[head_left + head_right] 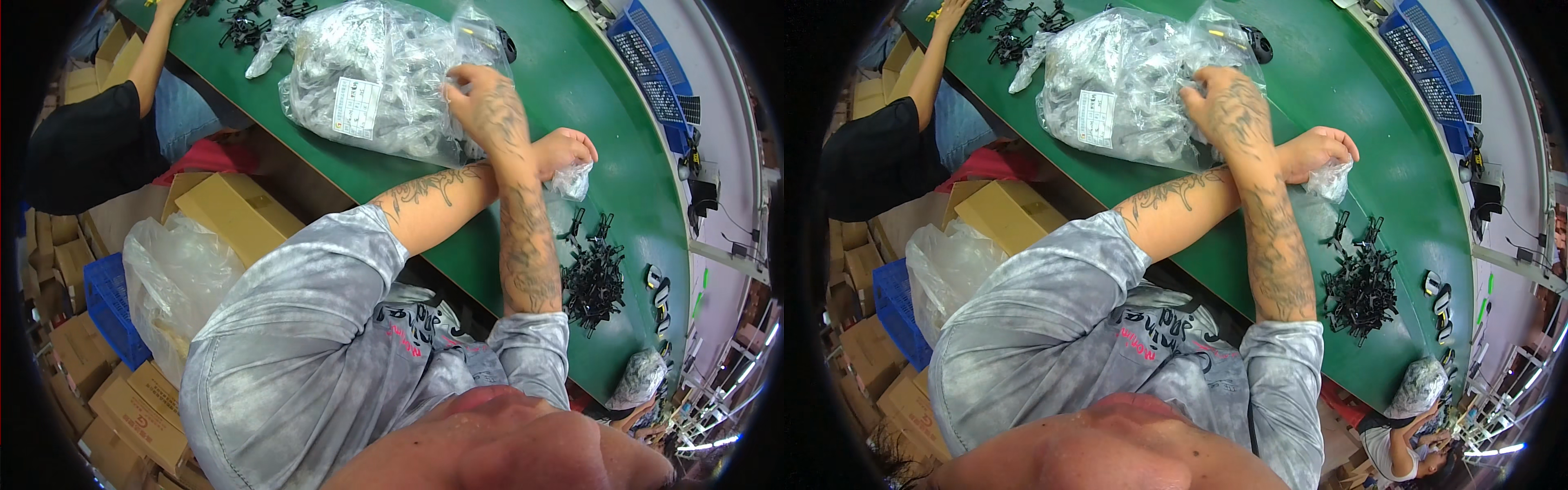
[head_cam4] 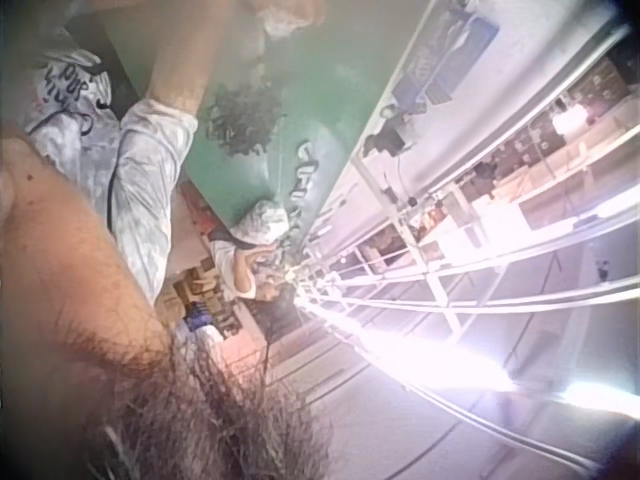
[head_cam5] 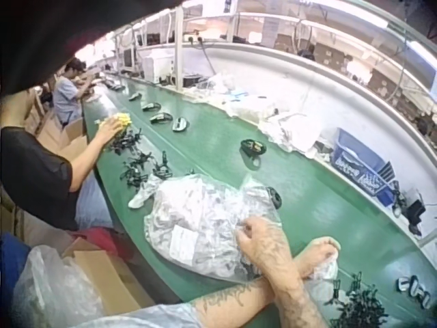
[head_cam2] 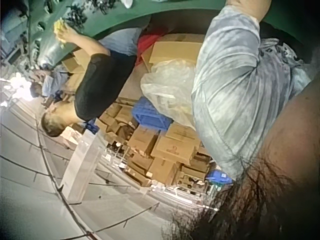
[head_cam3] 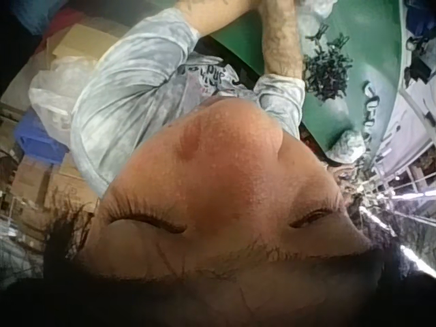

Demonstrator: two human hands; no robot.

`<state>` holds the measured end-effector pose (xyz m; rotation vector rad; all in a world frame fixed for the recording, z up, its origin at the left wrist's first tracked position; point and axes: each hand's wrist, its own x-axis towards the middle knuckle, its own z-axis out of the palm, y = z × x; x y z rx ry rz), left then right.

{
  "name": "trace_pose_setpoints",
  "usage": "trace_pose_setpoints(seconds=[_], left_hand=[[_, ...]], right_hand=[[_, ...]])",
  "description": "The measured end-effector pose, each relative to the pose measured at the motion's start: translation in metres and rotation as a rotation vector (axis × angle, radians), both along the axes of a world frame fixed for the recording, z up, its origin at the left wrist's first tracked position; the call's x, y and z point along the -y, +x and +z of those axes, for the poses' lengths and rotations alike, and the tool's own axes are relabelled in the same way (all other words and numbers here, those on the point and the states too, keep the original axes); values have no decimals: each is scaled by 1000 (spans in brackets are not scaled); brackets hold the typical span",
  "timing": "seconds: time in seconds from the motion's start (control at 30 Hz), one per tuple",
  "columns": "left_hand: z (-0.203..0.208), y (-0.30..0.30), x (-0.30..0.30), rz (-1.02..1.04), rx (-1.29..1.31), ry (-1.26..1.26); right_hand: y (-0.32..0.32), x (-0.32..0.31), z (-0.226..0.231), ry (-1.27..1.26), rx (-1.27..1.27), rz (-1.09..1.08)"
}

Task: The recorder is assembling computer mice on a factory conveyor belt, attaching components and placing them in plastic bags.

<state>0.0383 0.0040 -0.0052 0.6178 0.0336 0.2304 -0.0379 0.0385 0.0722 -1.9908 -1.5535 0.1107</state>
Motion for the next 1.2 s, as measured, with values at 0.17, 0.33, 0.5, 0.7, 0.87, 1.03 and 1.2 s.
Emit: trace_pose_setpoints(seconds=[0.17,0.33,0.5,0.7,0.87,1.03,1.2], left_hand=[[-9,2,-10,136,-26,183],[-21,8,-17,35,343,-68],[15,-14,-14,-164,96,-171],[7,-10,-3,-56,-1,578],[6,-11,-4,-129,63,392],[13,-16,12,-124,-42,463],[2,-11,20,28,-23,526]], right_hand=[[5,9,2,133,-389,-97],[42,49,37,495,-388,-87],[99,145,36,651,-594,-469],[131,192,-25,685,-542,-651],[153,235,-43,981,-897,-633],[126,219,-33,717,-779,-618],[118,214,-28,584,-929,-434]])
